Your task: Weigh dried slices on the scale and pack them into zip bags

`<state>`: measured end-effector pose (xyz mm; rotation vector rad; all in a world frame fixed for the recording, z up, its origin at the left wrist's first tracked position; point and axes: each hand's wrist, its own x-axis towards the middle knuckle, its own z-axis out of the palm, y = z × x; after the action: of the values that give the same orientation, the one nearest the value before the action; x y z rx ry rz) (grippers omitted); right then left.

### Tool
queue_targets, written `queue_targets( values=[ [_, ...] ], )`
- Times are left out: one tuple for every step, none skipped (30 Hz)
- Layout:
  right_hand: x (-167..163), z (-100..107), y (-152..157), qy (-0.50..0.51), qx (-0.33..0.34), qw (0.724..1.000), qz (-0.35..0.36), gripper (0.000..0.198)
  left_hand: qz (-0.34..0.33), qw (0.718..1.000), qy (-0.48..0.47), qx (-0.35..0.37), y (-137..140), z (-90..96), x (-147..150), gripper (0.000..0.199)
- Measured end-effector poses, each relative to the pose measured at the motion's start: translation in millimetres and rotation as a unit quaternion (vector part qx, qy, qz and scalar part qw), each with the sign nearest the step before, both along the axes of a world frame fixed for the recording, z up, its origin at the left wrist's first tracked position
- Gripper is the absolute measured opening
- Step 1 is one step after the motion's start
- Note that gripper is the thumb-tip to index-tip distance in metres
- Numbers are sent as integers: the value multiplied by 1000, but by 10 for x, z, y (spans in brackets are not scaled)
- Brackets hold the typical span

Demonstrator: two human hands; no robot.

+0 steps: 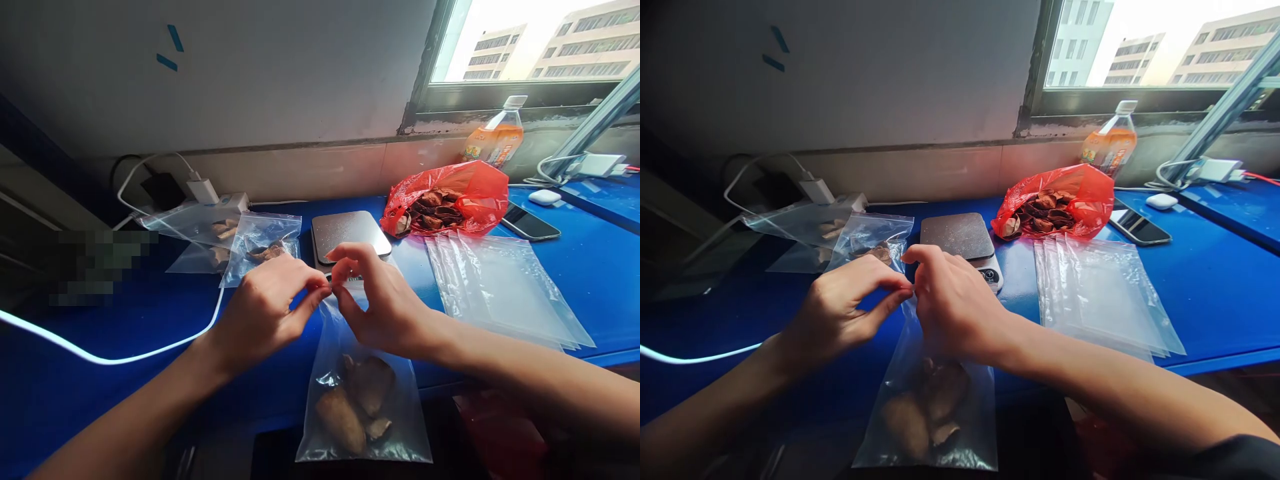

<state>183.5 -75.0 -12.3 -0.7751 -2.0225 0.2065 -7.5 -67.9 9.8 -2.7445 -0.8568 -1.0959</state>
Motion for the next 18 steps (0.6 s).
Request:
queue_targets(
  values=[
    [-2,-3,-4,3,-2,1000,1,37,3,1000,-1,3,-8,-5,11,6],
    [-2,-4,-8,4,-4,1000,1,37,7,1000,-1,7,-16,-10,21,5],
    [-2,-1,-11,4,-6,1000,1,36,12,1000,0,11,-24,-13,30,5],
    [-2,6,-12,2,-8,1000,1,35,17,1000,1,13,-30,-11,38,5],
    [-1,16,-11,-1,-11,1000,1,34,21,1000,2,15,-34,-5,43,6],
    [0,30,-8,-5,-13,1000,2,33,22,1000,1,16,-38,8,45,6],
    [2,46,-3,-7,-17,1000,2,32,24,1000,-3,14,-41,27,44,7],
    [5,63,4,-8,-21,1000,1,32,26,1000,-8,11,-42,52,40,8],
    [11,81,13,-6,-27,1000,-1,32,29,999,-14,8,-41,80,32,9],
    [18,99,23,-4,-33,999,-5,32,34,999,-19,5,-39,111,21,10],
    [28,117,35,0,-40,999,-9,33,42,999,-25,2,-35,142,6,10],
    [40,133,48,4,-46,999,-13,34,53,998,-31,-1,-29,173,-12,10],
    [53,149,62,9,-52,998,-17,35,66,997,-39,-2,-20,202,-32,11],
    [67,163,76,16,-54,998,-21,35,82,995,-49,-3,-11,228,-52,11],
    [81,176,91,24,-54,998,-26,36,100,993,-60,-2,-2,253,-73,11],
    [96,188,108,35,-52,998,-31,37,118,990,-73,0,7,275,-96,12],
    [115,198,130,46,-49,997,-37,38,134,987,-85,3,16,297,-121,12],
    [139,206,159,57,-45,997,-40,38,148,984,-95,8,26,319,-154,12]
  ],
)
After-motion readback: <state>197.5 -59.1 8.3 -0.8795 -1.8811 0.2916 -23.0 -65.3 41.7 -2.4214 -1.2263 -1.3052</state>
